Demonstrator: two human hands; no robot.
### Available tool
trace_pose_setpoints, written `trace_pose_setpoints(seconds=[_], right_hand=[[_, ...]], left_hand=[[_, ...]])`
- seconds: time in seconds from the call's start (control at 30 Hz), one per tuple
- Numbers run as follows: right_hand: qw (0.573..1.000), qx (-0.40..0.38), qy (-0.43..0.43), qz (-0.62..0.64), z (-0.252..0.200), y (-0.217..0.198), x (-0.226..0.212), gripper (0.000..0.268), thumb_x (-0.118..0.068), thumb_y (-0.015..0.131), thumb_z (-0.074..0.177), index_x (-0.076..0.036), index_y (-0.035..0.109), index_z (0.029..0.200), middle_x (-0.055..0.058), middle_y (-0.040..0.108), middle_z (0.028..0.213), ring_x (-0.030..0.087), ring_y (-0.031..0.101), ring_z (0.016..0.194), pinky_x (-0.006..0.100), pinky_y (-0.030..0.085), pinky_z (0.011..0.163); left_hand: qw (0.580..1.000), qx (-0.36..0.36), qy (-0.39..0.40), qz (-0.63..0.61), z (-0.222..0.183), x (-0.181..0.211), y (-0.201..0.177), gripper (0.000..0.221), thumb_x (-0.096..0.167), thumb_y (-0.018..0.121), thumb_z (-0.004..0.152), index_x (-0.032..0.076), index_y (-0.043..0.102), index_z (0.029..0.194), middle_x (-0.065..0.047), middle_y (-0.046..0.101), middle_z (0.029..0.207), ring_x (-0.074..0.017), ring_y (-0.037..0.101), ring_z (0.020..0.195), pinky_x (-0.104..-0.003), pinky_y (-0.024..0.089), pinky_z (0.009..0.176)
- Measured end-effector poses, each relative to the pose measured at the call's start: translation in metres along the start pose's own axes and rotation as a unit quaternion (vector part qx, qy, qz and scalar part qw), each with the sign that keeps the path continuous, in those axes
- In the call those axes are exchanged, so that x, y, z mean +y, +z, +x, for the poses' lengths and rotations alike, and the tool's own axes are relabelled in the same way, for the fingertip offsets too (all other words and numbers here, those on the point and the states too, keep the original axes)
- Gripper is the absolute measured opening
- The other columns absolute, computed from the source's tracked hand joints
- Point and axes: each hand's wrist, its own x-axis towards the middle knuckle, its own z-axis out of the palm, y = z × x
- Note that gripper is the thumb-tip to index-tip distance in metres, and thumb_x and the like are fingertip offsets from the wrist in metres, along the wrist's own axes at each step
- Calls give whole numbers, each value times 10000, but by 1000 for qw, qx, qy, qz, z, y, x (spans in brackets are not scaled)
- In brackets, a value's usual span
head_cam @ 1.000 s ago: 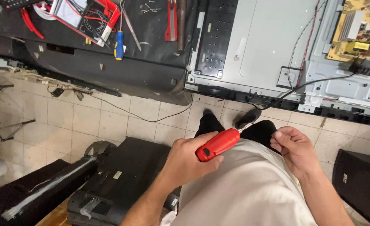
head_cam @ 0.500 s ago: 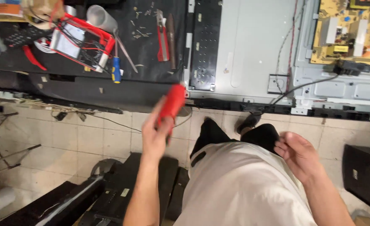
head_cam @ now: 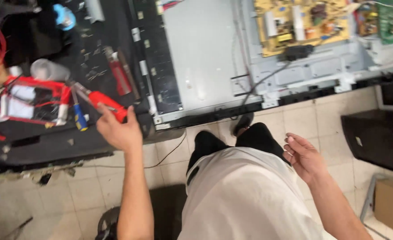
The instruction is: Repairing a television by installing internal components and securing them with an electric screwdriver
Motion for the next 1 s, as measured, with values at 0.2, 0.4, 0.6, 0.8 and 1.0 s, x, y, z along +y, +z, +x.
trace_pose_setpoints(seconds=[0.2, 0.4, 0.6, 0.8, 1.0], right_hand=[[998, 46, 14, 49, -7, -13, 12, 260, -228, 772, 1064, -95, 782, 1287, 44, 812, 1063, 161, 757, 823, 321, 621, 747], [997, 78, 23, 12, -21, -21, -4, 395, -233, 712, 1115, -55, 699, 1468, 35, 718, 1206, 154, 664, 939, 365, 575, 896], [989, 117, 85, 3, -18, -35, -12, 483, -282, 716, 1074, -47, 716, 1495, -28, 552, 1005, 132, 498, 874, 317, 507, 827], [978, 173, 101, -64, 15, -71, 6, 389, -278, 719, 1090, -135, 725, 1452, -10, 691, 1315, 123, 589, 1040, 296, 523, 964], [956, 207, 10, -205, 36, -119, 49, 370, -277, 798, 1098, -33, 776, 1375, 101, 766, 1239, 233, 680, 1061, 355, 565, 918]], left_hand=[[1000, -29, 11, -3, 16, 3, -7, 1048, 331, 1143, 839, 51, 565, 1668, -258, 641, 1092, -475, 659, 971, -522, 519, 915], [999, -30, -34, 18, 6, 5, 5, 1001, 441, 1059, 904, 58, 567, 1687, -221, 600, 1139, -443, 655, 1056, -522, 539, 918], [989, -95, -105, 43, 18, 35, -25, 881, 459, 932, 1015, 17, 567, 1684, -231, 573, 1151, -482, 605, 1032, -620, 547, 789], [995, -64, -65, 47, 13, 22, -3, 913, 575, 837, 1014, 20, 531, 1670, -270, 625, 1137, -489, 601, 1068, -567, 510, 942], [982, -102, -152, 36, 17, 34, -5, 883, 584, 809, 1020, 138, 473, 1704, -203, 617, 1185, -450, 616, 1119, -606, 546, 839]])
